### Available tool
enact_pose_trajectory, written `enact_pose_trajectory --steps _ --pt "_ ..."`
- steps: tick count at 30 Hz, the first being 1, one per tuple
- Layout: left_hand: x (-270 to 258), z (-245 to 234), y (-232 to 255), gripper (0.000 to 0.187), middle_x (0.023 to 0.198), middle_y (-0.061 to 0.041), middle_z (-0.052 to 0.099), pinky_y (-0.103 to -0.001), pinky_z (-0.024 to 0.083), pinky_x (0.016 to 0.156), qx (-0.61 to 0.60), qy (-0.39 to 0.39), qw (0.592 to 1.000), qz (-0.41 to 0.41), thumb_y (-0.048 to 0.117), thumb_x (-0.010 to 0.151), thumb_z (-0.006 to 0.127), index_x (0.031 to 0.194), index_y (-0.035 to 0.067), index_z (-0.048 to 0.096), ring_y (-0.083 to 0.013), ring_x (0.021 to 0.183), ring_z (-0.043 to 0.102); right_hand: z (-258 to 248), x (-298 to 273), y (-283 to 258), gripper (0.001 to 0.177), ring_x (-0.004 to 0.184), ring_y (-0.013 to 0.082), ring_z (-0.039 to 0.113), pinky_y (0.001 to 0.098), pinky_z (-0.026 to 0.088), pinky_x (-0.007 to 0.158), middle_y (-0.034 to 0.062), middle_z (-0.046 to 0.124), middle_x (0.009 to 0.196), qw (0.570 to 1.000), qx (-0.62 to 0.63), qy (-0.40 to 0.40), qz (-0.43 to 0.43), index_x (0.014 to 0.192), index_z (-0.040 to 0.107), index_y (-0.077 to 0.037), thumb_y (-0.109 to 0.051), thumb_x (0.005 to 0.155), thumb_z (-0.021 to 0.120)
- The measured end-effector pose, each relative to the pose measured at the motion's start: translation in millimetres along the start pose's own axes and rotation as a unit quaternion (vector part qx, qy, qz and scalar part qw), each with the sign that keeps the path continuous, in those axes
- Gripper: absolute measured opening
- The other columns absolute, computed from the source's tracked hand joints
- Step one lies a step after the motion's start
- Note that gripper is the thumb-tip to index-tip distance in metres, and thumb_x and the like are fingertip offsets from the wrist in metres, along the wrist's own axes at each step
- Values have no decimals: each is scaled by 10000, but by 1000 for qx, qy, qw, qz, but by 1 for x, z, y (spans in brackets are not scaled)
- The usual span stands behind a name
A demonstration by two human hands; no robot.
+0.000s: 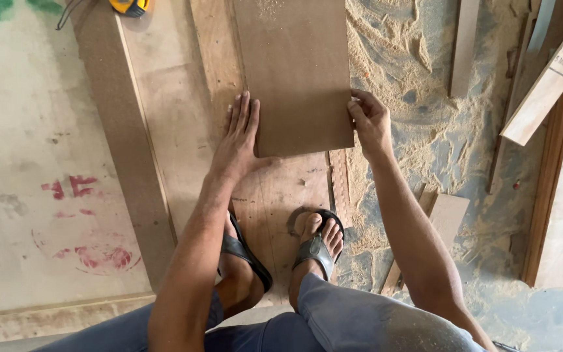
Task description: The person measures and marks wood pieces using a tape measure and a pencil, then cuts one of the pieces with a circular saw while working on the workshop floor.
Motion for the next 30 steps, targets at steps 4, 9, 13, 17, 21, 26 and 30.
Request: enact_pose_trajectory --steps 4,9,13,17,21,26,30 --pt "0 -2 1 1485 1716 -231 51 -489 62 1320 15 0 1000 0 786 609 817 1637 11 77 -344 1603 26 1 3 -4 320 790 127 689 288 616 676 81 734 964 999 -29 17 -1 1319 667 -4 -121 1023 637" --pt "0 6 -3 1486 1708 -233 52 -492 49 1309 22 -14 1000 -8 786 604 813 1625 -5 77 -344 1594 20 -1 3 -4 302 799 121 714 284 645 704 72 744 969 1000 -19 10 1 1294 659 -9 -122 1016 630" --pt "-1 7 -4 1460 1707 -240 56 -488 52 1305 28 -7 1000 -4 755 636 817 1618 -33 78 -362 1595 24 1 3 -5 301 798 130 677 293 595 695 97 727 982 1000 11 6 -5 1312 675 -2 -105 1032 638" --pt "11 0 -5 1440 1698 -235 68 -484 53 1297 -4 -4 1000 -6 718 648 841 1600 -53 83 -358 1590 34 -3 18 -4 319 781 131 682 289 621 665 83 742 990 997 -58 42 23 1307 683 -34 -115 1009 604" --pt "15 -4 0 1425 1703 -226 67 -476 60 1299 19 1 1000 -15 673 635 846 1604 -46 87 -343 1592 35 -4 26 -1 311 835 144 716 296 640 726 109 752 1025 999 -9 31 13 1287 678 -3 -104 998 619" --pt "28 -6 -5 1424 1710 -209 60 -457 69 1300 33 -16 999 -25 661 630 850 1603 -38 79 -322 1593 32 -2 38 2 325 885 180 730 339 641 793 159 758 1069 1000 1 25 0 1304 667 4 -109 1003 623" --pt "37 -5 -12 1422 1705 -206 52 -450 72 1295 14 -29 999 -32 683 644 841 1599 -38 72 -314 1590 28 0 45 -1 343 927 178 749 341 660 819 140 755 1116 1000 -1 28 10 1321 645 -12 -125 998 611"
Point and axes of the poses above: each hand's wrist, its own x-axis towards the middle knuckle, its own z-axis out of the palm, y = z × x, the point moved 8 cm from there along x, towards the middle knuckle
